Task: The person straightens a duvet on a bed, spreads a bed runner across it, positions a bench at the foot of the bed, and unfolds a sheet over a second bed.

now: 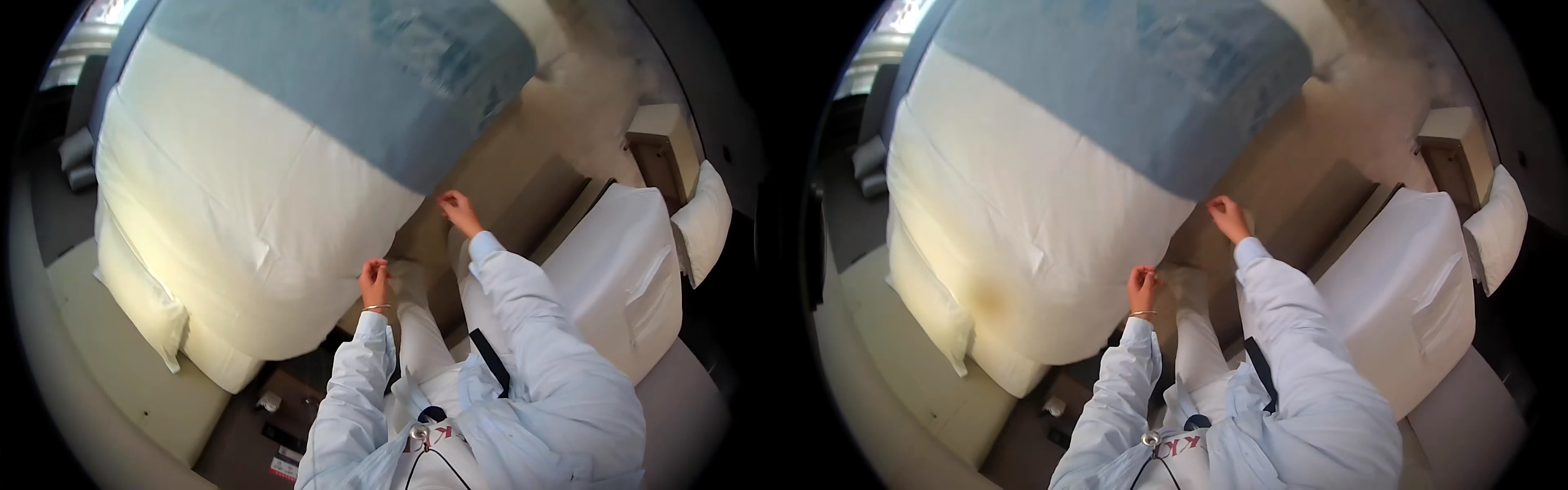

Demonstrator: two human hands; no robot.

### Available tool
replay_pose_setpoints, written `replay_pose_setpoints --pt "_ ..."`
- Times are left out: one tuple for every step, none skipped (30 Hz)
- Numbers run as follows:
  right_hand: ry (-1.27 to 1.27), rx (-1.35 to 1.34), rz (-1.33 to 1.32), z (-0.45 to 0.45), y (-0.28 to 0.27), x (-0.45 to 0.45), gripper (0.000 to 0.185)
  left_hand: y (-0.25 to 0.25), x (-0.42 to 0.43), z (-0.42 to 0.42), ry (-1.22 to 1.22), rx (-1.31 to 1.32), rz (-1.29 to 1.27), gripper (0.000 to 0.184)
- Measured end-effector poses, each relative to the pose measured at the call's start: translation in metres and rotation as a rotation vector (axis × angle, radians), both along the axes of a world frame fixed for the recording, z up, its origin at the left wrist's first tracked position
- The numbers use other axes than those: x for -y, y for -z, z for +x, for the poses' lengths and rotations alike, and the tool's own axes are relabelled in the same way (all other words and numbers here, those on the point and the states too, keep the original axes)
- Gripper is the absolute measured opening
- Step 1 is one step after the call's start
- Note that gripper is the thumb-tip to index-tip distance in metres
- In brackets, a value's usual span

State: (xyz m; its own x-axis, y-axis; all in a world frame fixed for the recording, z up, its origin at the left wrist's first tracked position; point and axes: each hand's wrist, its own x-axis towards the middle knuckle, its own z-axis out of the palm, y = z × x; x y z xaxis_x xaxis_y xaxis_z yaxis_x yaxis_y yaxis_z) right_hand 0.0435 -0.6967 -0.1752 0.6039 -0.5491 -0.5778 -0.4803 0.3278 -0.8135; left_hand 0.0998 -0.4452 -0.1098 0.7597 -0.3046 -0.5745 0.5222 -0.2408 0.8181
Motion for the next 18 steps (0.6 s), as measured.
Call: replay_pose_setpoints --pt "-0.020 0.063 0.111 -0.009 -0.023 0.037 0.011 -0.010 0.015 0.005 -0.018 0.030 0.001 0.008" --pt "-0.045 0.058 0.148 -0.016 -0.058 0.073 0.011 -0.024 0.035 0.012 -0.037 0.023 -0.017 0.009" --pt "-0.051 0.069 0.125 -0.027 -0.073 0.107 0.010 -0.040 0.057 0.017 -0.052 0.018 -0.037 0.009" --pt "-0.064 0.102 0.028 -0.038 -0.094 0.139 0.010 -0.055 0.081 0.022 -0.067 0.037 -0.078 0.011" --pt "-0.031 0.122 -0.038 -0.044 -0.118 0.167 0.008 -0.067 0.102 0.028 -0.093 0.028 -0.081 0.011" --pt "-0.006 0.115 -0.132 -0.052 -0.142 0.194 0.007 -0.078 0.125 0.028 -0.121 0.019 -0.128 0.011" --pt "0.016 0.146 -0.167 -0.059 -0.162 0.219 0.007 -0.085 0.151 0.025 -0.145 0.008 -0.079 0.012" --pt "-0.014 0.147 -0.217 -0.070 -0.181 0.244 0.008 -0.092 0.178 0.013 -0.101 -0.010 -0.154 0.014" --pt "-0.049 0.135 -0.267 -0.075 -0.203 0.265 0.009 -0.109 0.204 0.005 0.029 -0.083 -0.204 0.016" --pt "-0.037 0.149 -0.296 -0.079 -0.234 0.282 0.009 -0.124 0.230 -0.004 0.190 -0.074 -0.255 0.016" --pt "-0.017 0.135 -0.218 -0.082 -0.263 0.295 0.010 -0.136 0.254 -0.007 0.204 -0.059 -0.276 0.016" --pt "0.002 0.127 -0.134 -0.089 -0.292 0.307 0.012 -0.165 0.284 -0.012 0.334 0.045 -0.331 0.017" --pt "0.008 0.134 -0.144 -0.090 -0.317 0.308 0.012 -0.193 0.305 -0.013 0.455 0.140 -0.379 0.017" --pt "0.066 0.229 -0.080 -0.091 -0.340 0.310 0.014 -0.220 0.329 -0.006 0.433 0.133 -0.392 0.017" --pt "0.118 0.320 -0.026 -0.091 -0.362 0.313 0.016 -0.242 0.349 0.007 0.454 0.216 -0.383 0.016" --pt "0.120 0.332 0.025 -0.087 -0.381 0.315 0.017 -0.253 0.369 0.020 0.391 0.195 -0.415 0.014" --pt "0.124 0.344 0.071 -0.083 -0.394 0.320 0.017 -0.248 0.388 0.038 0.399 0.217 -0.417 0.014" --pt "0.092 0.408 0.090 -0.078 -0.402 0.332 0.017 -0.236 0.409 0.057 0.372 0.175 -0.451 0.014"
